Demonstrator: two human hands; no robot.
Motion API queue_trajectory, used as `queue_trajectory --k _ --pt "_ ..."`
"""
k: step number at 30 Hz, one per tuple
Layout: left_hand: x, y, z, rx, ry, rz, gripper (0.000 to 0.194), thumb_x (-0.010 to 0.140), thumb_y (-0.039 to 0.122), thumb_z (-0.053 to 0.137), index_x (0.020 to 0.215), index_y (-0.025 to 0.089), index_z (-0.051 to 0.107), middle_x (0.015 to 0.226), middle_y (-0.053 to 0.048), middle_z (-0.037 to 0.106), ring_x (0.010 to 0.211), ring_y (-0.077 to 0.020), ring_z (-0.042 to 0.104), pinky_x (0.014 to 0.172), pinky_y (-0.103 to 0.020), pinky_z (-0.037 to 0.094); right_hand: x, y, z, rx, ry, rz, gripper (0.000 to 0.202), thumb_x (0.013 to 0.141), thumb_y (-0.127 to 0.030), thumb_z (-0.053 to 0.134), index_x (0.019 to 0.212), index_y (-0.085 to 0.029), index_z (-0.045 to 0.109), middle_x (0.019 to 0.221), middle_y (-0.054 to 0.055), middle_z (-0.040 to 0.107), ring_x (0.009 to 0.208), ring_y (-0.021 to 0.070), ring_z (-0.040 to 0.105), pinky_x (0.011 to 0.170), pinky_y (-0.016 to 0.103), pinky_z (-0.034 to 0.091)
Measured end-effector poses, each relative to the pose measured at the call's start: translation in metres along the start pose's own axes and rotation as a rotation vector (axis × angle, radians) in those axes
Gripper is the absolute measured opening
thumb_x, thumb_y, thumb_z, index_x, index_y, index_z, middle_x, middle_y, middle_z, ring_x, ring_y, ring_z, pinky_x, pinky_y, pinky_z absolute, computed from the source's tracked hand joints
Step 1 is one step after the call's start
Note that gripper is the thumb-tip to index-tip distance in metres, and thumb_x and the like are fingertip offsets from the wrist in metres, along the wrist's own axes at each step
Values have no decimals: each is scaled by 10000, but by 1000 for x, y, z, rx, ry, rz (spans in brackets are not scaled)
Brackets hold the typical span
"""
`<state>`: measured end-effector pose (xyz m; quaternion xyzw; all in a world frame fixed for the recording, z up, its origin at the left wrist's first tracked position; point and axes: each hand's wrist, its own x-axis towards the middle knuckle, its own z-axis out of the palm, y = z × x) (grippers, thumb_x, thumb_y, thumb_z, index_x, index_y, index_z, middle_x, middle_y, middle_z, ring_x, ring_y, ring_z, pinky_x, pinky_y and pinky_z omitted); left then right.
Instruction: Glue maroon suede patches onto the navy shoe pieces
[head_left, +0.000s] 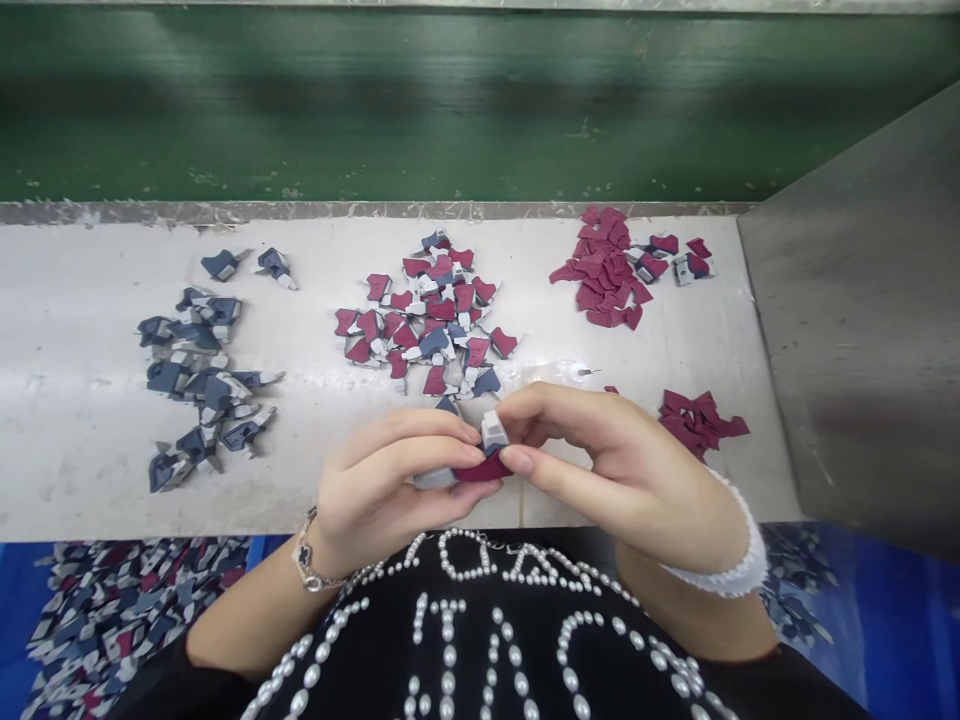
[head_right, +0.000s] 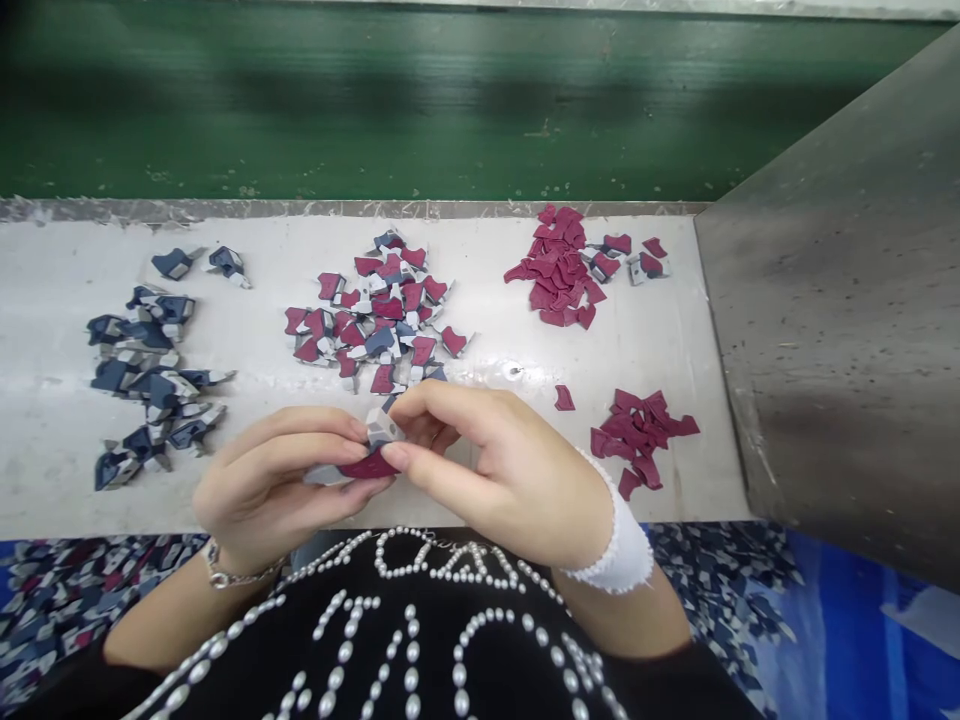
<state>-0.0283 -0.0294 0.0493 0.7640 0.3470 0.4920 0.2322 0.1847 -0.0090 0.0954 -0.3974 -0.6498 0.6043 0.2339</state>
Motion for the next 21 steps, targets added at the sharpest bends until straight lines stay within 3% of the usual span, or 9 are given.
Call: queue_trajectory --k 7,12,18,21 --pt "-1 0 2 26 5 13 265 768 118 843 979 147 686 935 -40 753 824 -120 735 758 -206 656 -1 -4 4 -156 56 -30 75 998 -193 546 936 -195 588 856 -20 631 819 125 626 753 261 503" --pt "-3 -3 1 5 28 -28 294 766 112 839 1010 175 689 944 -28 754 834 -136 732 755 -242 656 -4 -4 13 -224 124 -42 110 1031 -236 512 1059 -194 609 920 -18 661 834 116 622 766 252 493" --pt "-12 -5 6 -186 106 -210 345 744 51 832 1022 194 686 1012 -27 718 952 -142 701 846 -244 626 -8 -2 28 -392 201 -104 239 1030 -181 481 1251 -127 554 1016 42 654 932 157 618 824 290 505" --pt "-14 -1 8 -306 68 -408 394 765 64 815 1095 211 657 1026 -27 708 948 -147 710 844 -250 633 -8 -2 33 -586 229 -196 284 1013 -114 462 1271 -80 576 1031 89 673 957 217 606 841 363 525"
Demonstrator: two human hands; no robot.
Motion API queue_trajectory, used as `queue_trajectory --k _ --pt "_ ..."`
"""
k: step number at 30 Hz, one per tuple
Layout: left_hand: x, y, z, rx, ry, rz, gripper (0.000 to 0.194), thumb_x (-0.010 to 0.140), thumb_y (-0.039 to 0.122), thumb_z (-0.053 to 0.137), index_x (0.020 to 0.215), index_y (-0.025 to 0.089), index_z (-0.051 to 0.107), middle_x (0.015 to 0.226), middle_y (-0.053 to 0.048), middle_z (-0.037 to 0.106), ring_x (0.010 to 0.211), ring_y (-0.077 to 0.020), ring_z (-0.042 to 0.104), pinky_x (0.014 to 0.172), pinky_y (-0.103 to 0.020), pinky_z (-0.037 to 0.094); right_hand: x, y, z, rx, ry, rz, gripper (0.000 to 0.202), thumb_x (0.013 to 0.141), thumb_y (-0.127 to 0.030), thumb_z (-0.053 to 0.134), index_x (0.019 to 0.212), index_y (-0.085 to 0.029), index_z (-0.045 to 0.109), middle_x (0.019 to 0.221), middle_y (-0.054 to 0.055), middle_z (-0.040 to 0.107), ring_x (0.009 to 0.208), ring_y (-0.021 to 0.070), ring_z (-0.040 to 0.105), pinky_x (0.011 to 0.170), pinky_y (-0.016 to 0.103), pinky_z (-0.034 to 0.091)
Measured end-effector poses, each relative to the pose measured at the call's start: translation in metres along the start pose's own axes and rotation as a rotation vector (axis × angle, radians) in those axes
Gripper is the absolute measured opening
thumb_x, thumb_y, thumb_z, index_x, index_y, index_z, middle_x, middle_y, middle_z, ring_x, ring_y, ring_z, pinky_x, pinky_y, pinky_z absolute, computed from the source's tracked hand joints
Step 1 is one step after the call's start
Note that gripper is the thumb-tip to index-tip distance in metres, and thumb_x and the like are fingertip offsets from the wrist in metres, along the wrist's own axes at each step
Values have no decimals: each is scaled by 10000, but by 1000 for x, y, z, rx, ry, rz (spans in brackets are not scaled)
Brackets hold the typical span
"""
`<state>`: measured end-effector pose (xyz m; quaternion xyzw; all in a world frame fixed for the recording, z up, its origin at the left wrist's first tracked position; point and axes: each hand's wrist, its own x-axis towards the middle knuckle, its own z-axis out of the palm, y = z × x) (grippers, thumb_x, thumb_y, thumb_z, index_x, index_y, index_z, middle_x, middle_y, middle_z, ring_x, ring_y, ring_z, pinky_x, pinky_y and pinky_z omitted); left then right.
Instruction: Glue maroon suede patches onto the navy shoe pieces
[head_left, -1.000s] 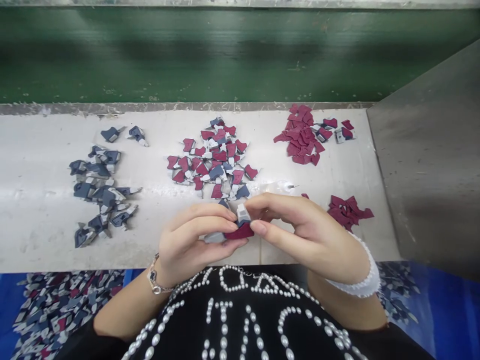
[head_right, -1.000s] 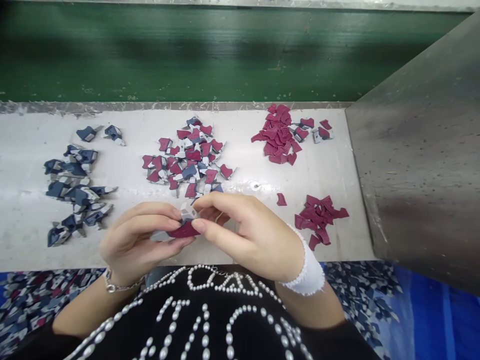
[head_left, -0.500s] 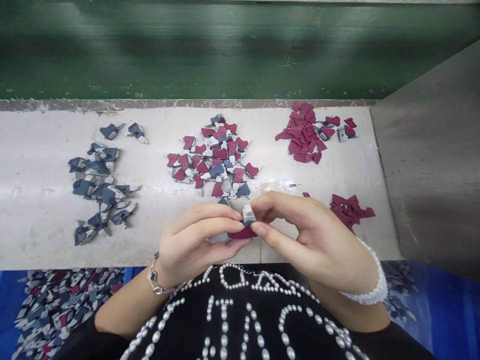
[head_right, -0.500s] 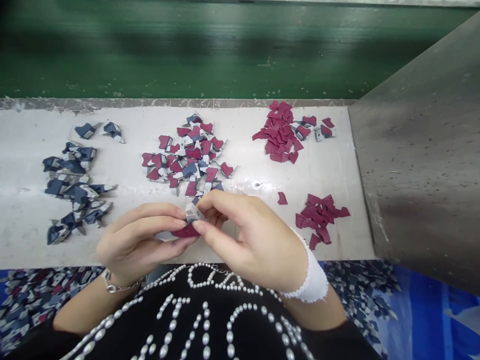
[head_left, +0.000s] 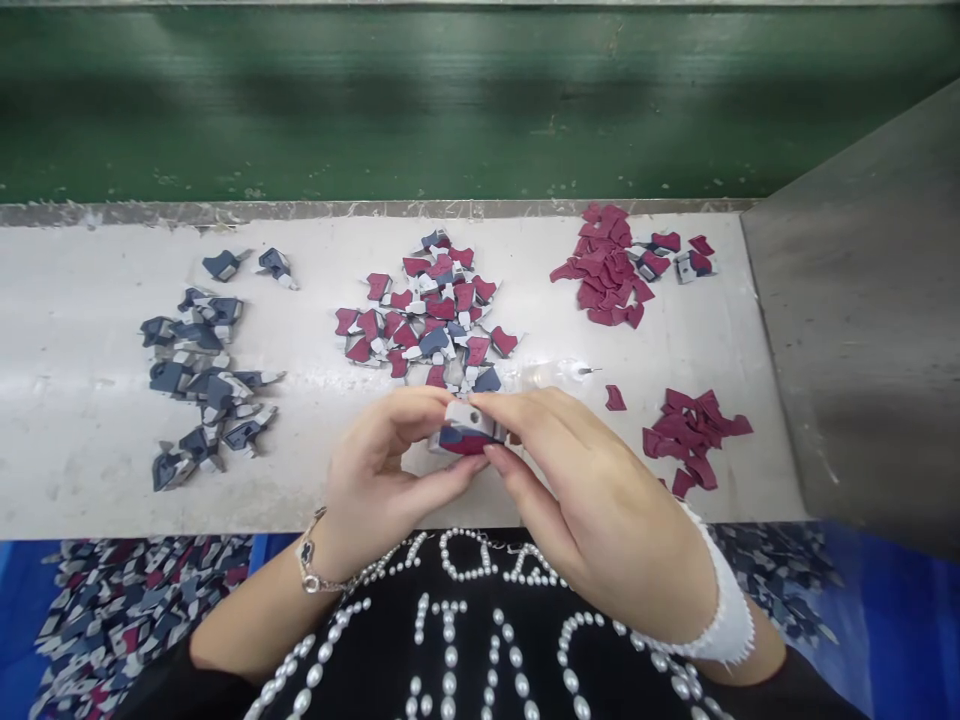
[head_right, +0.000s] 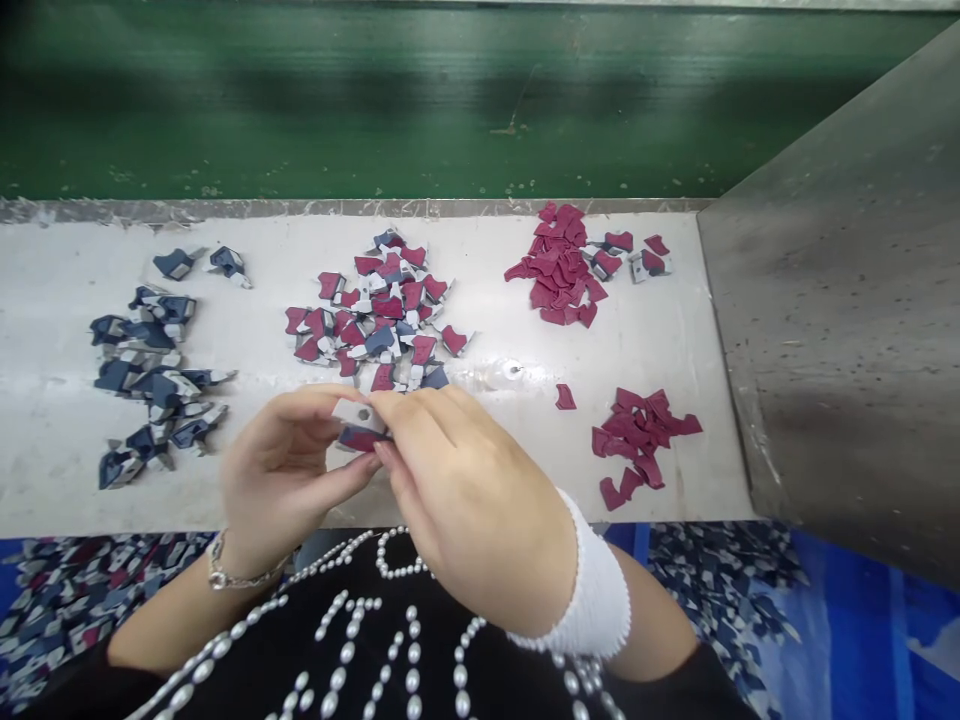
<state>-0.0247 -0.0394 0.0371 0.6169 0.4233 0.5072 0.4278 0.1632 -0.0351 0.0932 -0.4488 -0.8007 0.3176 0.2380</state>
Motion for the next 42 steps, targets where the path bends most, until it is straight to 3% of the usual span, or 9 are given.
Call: queue_trajectory --k 3,8,12,19,23,28,34,38,42 --pt "-1 7 0 -7 -100 -173 391 817 97 775 1166 210 639 1009 -29 729 834 -126 723 784 -230 639 -2 -1 0 -126 -13 -93 342 984 -42 440 1294 -25 584 1047 129 688 1015 260 599 895 413 534" --pt "-1 12 -1 97 -141 -125 263 807 130 785 1042 186 679 845 -27 735 739 -144 703 639 -223 615 -4 4 -6 -46 -134 -115 408 927 23 442 1312 -23 571 1126 148 678 1087 270 569 961 413 513" --pt "-3 8 2 -42 -111 -165 274 804 125 792 1038 198 670 821 -19 727 721 -145 720 652 -236 633 0 11 -12 61 -187 -82 328 981 -29 434 1265 -77 590 1143 121 681 1061 233 574 929 372 505" --pt "6 2 1 -569 -383 -646 320 746 236 863 1018 207 697 850 -33 755 742 -192 771 712 -312 670 0 17 -16 385 -172 117 234 1038 -223 501 1256 -189 579 1012 15 708 909 134 648 816 259 502" --pt "3 1 5 -725 -393 -790 347 708 239 890 998 200 702 754 0 713 679 -167 752 704 -289 648 -5 16 -14 461 -161 162 227 1075 -279 407 1113 -203 617 897 3 685 817 136 635 757 271 490" --pt "-9 4 18 -649 -326 -743 346 709 232 889 962 195 656 870 -20 718 765 -145 726 735 -262 608 -14 9 -8 341 -162 168 107 996 -288 543 1026 -205 603 805 -1 627 707 167 573 639 299 441" --pt "-28 12 26 -439 -251 -668 363 717 298 880 903 184 590 818 5 698 737 -124 693 734 -240 565 -25 15 13 243 -96 69 90 915 -206 567 828 -207 542 815 23 590 790 203 555 716 332 421" --pt "-29 6 26 -200 -219 -619 374 722 347 857 898 171 578 819 -17 704 752 -168 706 725 -280 567 -28 26 15 251 -89 86 109 951 -284 567 1013 -210 618 753 -15 626 702 177 591 682 303 451" --pt "-5 -8 18 136 -104 -506 374 773 321 818 1042 154 619 980 -62 711 820 -191 708 776 -323 576 -41 53 1 204 16 188 288 978 -463 531 1122 -219 584 766 -32 628 709 179 630 697 307 486"
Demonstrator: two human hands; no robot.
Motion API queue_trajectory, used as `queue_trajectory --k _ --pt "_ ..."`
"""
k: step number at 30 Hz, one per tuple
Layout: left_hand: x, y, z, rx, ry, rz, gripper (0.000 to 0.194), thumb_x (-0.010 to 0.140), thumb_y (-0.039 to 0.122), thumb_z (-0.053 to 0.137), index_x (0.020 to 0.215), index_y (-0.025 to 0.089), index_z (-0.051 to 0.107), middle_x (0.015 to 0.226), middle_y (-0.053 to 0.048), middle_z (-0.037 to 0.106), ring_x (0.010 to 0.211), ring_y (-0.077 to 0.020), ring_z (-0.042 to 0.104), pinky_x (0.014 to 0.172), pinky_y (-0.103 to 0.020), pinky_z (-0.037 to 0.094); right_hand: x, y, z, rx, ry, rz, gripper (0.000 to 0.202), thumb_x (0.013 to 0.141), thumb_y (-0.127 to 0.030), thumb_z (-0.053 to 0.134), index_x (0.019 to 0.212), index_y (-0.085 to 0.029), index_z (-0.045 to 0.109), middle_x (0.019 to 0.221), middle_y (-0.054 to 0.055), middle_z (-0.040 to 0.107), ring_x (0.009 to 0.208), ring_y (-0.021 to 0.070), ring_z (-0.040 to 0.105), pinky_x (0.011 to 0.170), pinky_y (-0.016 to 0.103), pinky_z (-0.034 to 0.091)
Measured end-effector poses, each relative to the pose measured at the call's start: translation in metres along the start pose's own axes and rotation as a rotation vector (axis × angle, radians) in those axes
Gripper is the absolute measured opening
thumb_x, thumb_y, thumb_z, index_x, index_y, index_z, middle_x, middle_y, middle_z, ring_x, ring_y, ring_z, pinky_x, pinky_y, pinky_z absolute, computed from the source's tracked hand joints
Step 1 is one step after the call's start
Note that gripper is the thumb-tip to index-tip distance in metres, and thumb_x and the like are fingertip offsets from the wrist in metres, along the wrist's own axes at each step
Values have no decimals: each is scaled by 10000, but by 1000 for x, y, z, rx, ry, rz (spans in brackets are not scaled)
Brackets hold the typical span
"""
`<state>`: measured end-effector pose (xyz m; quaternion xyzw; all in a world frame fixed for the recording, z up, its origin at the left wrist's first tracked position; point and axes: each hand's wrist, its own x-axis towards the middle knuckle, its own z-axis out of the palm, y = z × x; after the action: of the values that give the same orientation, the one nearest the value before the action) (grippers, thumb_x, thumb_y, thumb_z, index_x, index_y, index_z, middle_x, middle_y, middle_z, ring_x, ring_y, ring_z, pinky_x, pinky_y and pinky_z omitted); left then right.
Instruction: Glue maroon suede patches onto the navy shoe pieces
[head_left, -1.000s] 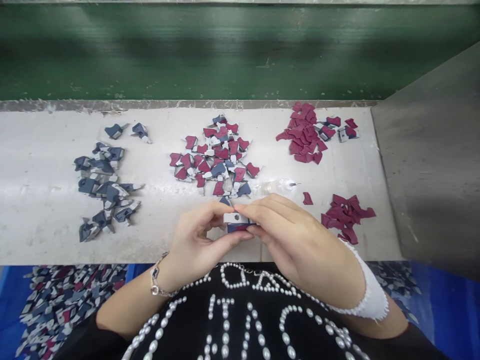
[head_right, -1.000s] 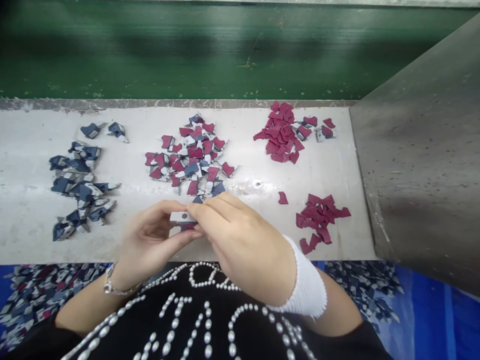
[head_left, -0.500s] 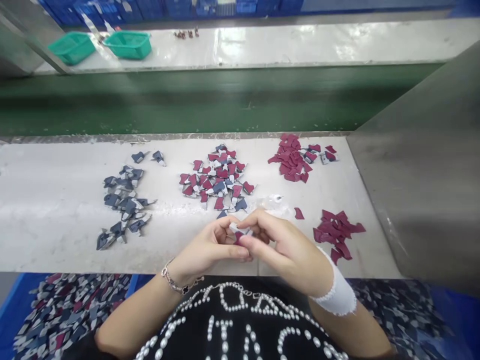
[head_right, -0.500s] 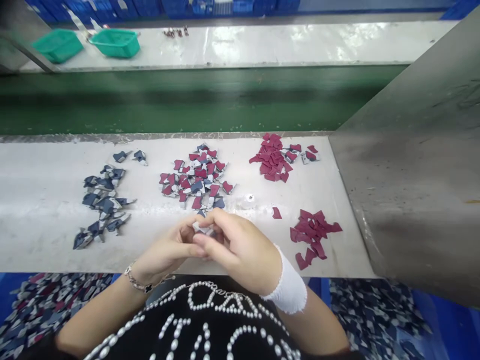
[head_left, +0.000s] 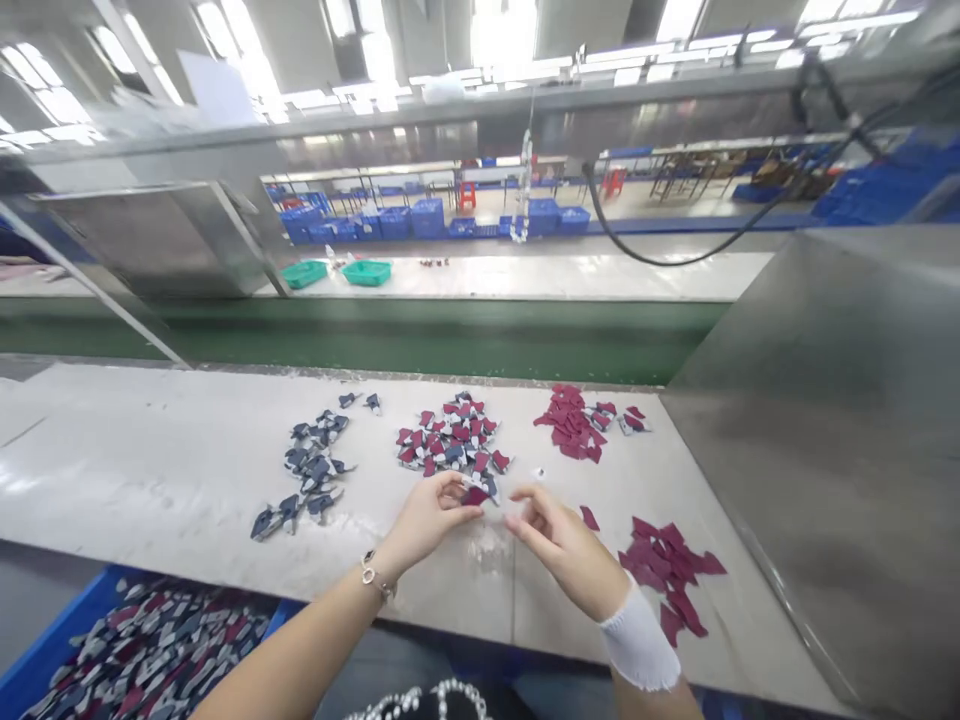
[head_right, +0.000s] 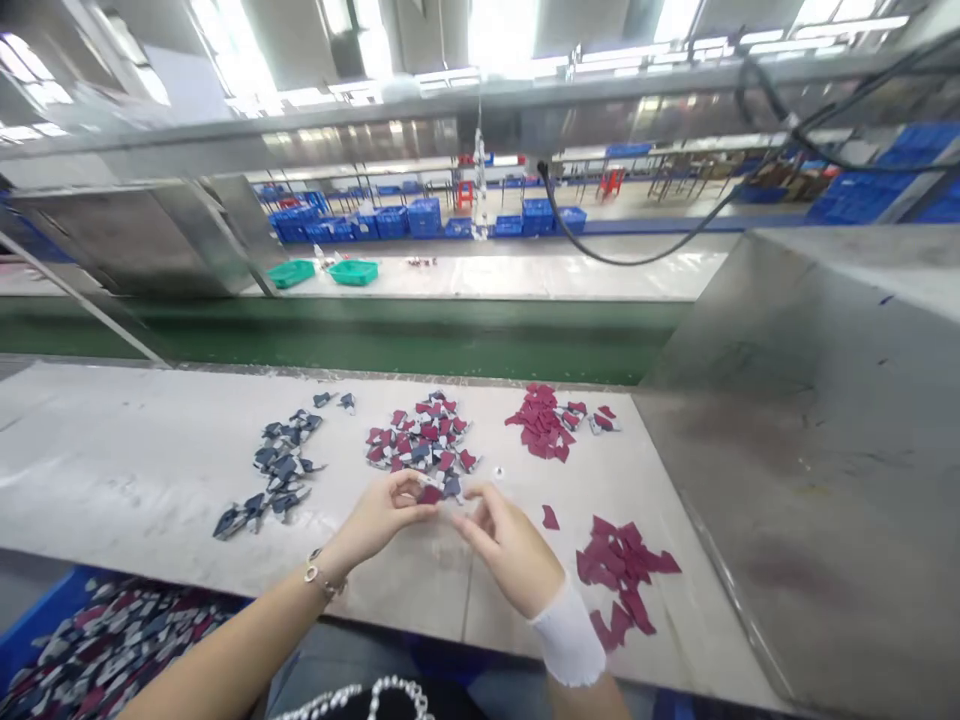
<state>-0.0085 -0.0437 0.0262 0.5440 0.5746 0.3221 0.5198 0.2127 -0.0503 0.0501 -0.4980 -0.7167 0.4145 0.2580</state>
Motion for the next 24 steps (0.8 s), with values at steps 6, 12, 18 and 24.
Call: queue_trajectory --k 6,12,18,24 --pt "41 14 -57 402 275 62 344 977 360 617 1258 163 609 1235 -103 651 1071 -234 659 935 -463 564 7 70 -14 -127 282 159 320 944 -479 603 1064 -185 565 793 -21 577 673 174 590 695 358 499" --pt "96 6 -139 598 623 -66 378 967 336 631 1298 160 581 1323 -118 600 1146 -264 630 955 -487 557 37 105 12 -81 303 83 310 929 -446 659 1102 -189 656 1101 64 682 1037 244 642 963 476 501" --pt "129 -26 -160 544 670 -112 366 970 339 627 1284 156 587 1291 -115 618 1112 -252 645 930 -469 570 53 95 20 26 321 107 439 740 -498 708 1081 -223 701 1166 123 723 1145 349 632 1034 493 476" --pt "116 -53 -151 331 582 -79 326 970 336 630 1234 146 611 1224 -102 647 1052 -230 663 897 -441 582 45 59 15 156 301 196 480 860 -579 563 1188 -230 581 1027 88 753 910 308 710 858 431 560"
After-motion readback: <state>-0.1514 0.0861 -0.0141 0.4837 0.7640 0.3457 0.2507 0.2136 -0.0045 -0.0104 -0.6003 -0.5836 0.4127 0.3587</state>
